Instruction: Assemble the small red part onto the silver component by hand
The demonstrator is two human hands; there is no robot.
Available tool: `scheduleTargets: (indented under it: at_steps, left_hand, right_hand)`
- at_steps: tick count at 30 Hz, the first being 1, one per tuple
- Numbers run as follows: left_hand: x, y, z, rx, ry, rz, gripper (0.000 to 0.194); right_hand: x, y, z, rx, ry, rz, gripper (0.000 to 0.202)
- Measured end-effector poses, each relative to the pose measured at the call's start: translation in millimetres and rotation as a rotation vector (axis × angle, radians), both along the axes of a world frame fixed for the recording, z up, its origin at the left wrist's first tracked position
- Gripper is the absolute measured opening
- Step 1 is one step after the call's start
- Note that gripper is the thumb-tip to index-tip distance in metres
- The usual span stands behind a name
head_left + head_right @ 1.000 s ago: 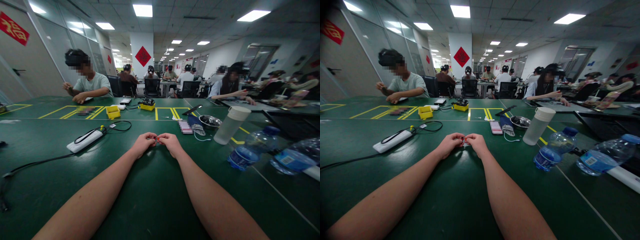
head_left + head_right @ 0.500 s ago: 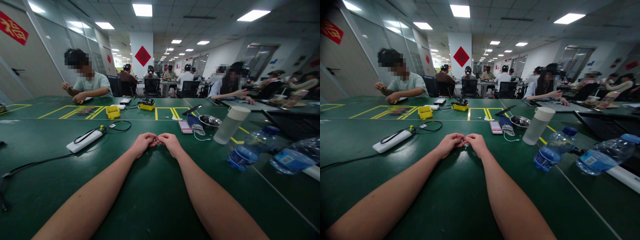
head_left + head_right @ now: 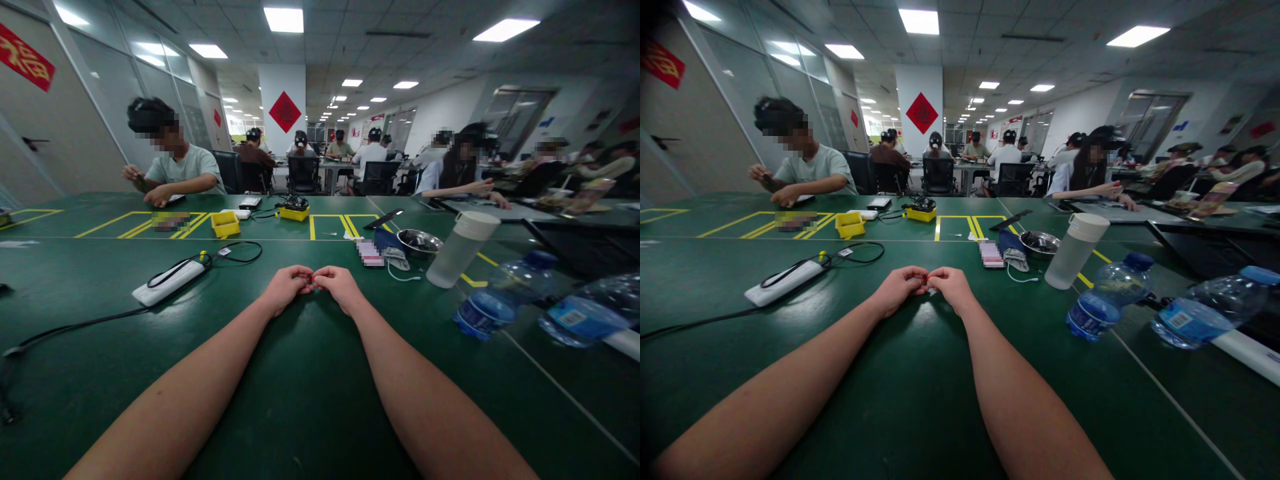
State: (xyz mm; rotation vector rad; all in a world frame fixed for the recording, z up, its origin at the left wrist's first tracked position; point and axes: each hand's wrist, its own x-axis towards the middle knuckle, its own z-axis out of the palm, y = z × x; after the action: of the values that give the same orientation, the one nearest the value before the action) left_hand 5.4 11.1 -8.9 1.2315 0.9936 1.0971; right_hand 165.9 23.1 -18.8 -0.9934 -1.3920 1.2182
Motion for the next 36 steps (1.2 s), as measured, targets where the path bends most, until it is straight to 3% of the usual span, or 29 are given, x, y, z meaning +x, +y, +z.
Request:
scheduleTargets:
  at_steps: [10,18,26,36]
  left_hand:
    - [0.1,-1.1,3.2,-0.03,-0.015,0.026,0.021]
    - [-1.3,-4.4,3.3,0.088,0.08,0.038,0.029]
    - [1.1,-3.3,6.0,-0.069,-0.037,0.038,0.026]
    - [0.6,-3.3,7.1,-0.075,-0.072,0.042,0.031]
  right_hand:
    - [1.0,2.3,-2.9,-0.011,0.022,-0.018,0.014]
    - [0.2,-1.7,2.5,-0.041,0.035,0.007,0.012]
    - [0.8,-2.1,1.9,0.008,-0.017,-0.002,0.013]
    - [-0.4,0.5,2.8,-0.09,0.077,-0.025,0.01]
